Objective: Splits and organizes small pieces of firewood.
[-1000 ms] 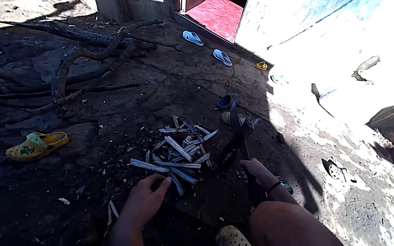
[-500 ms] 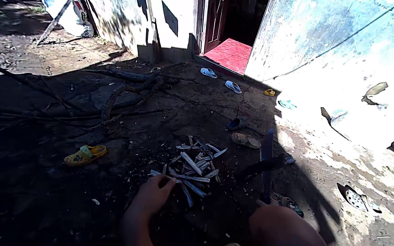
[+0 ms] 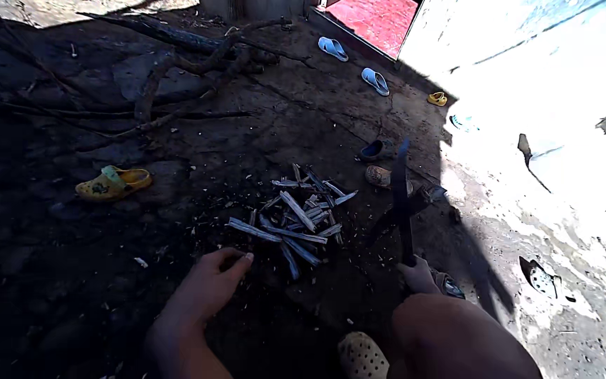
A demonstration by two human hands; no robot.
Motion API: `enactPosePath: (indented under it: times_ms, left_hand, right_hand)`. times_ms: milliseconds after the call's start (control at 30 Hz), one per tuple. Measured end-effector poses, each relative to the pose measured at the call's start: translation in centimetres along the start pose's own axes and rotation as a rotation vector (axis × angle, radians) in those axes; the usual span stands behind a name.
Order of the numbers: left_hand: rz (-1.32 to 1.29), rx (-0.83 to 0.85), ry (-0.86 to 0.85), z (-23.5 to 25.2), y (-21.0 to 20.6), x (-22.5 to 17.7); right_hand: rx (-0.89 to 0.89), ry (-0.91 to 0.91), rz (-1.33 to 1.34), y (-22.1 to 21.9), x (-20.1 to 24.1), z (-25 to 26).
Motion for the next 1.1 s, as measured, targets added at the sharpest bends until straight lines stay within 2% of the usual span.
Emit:
enactPosePath:
  times_ms: [33, 67, 100, 167, 267, 333, 367, 400, 467, 500, 533, 567, 633, 700, 800, 867, 900, 933, 1000, 1033, 1067, 1100]
  left_hand:
    - [0.012, 0.019, -0.008, -0.1, 0.0, -0.4]
    - [0.018, 0.008, -0.029, -0.1, 0.7, -0.9]
    - [0.016, -0.025, -0.055, 0.0, 1.3, -1.1]
    - [0.039, -0.023, -0.063, -0.6, 1.4, -0.1]
    - [0.061, -0.047, -0.06, -0.3, 2.2, 0.8]
    - [0.035, -0.098, -0.061, -0.2, 2.3, 1.2]
    - [0.01, -0.109, -0.061, -0.1, 2.0, 1.2]
    - [-0.007, -0.099, -0.05, -0.1, 1.7, 1.2]
    - [-0.025, -0.042, -0.017, 0.1, 0.8, 0.8]
    - [-0.026, -0.017, -0.012, 0.2, 0.4, 0.5]
    - [-0.021, 0.001, -0.022, 0.2, 0.2, -0.1]
    - [-0.02, -0.001, -0.044, 0.2, 0.4, -0.7]
    - [-0.052, -0.012, -0.079, -0.2, 0.6, -0.9]
    - [-0.069, -0.031, -0.106, -0.3, 1.1, -0.4]
    - [-0.045, -0.087, -0.116, 0.5, 1.8, 1.8]
    - [-0.048, -0.101, -0.077, 0.8, 1.7, 3.1]
    - [-0.055, -0.094, -0.054, 0.7, 1.5, 3.6]
    - [-0.063, -0.082, -0.029, 0.6, 1.3, 3.9]
    - [-0.075, -0.064, 0.0, 0.3, 1.3, 3.8]
    - [-0.07, -0.055, -0.004, 0.3, 1.4, 3.5]
    - [-0.055, -0.043, -0.031, 0.5, 1.4, 3.0]
    - [-0.049, -0.046, -0.072, 0.6, 1.7, 2.3]
  right_hand:
    - [0.024, -0.138, -0.047, -0.2, -1.9, 0.2]
    - [0.042, -0.16, -0.049, -0.7, -0.4, 1.4]
    - [0.045, -0.096, -0.032, -0.8, 3.1, 2.5]
    - [0.003, 0.145, 0.023, 1.8, 9.6, 1.8]
    - [-0.028, 0.622, 0.169, 4.8, 19.4, 1.7]
    - [-0.047, 0.779, 0.251, 4.3, 21.7, 1.3]
    - [-0.056, 0.759, 0.242, 3.0, 19.9, 1.3]
    - [-0.075, 0.639, 0.197, 1.3, 15.6, 1.5]
    - [-0.07, 0.18, -0.042, -1.5, 3.6, 1.6]
    - [-0.002, -0.037, -0.161, -2.1, -0.7, 1.8]
    - [0.064, -0.184, -0.241, -2.2, -2.3, 1.9]
    - [0.118, -0.227, -0.285, -2.3, -1.2, 2.1]
    - [0.148, -0.1, -0.314, -1.2, 4.2, 1.5]
    - [0.083, 0.21, -0.23, 0.6, 10.8, 1.1]
    - [0.115, 0.729, 0.104, 2.5, 20.6, 1.2]
    - [0.153, 0.904, 0.281, 1.7, 23.5, 1.6]
    - [0.13, 0.879, 0.296, 0.6, 21.9, 2.0]
    - [0.098, 0.758, 0.251, -0.6, 17.5, 2.5]
    - [0.056, 0.296, 0.046, -2.7, 4.8, 2.8]
    - [0.084, 0.027, -0.048, -3.2, 0.2, 2.6]
    - [0.098, -0.181, -0.094, -3.0, -1.7, 2.2]
    - [0.109, -0.269, -0.094, -2.7, -0.7, 2.3]
Point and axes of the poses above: each hand's wrist, its own z-axis towards the middle knuckle, its own y-axis out of the back of the hand, x = y × z, the point moved 6 cm from there along z, towards the middle knuckle, and after that the axes turned 1 degree about -z, right-handed, at the moved point
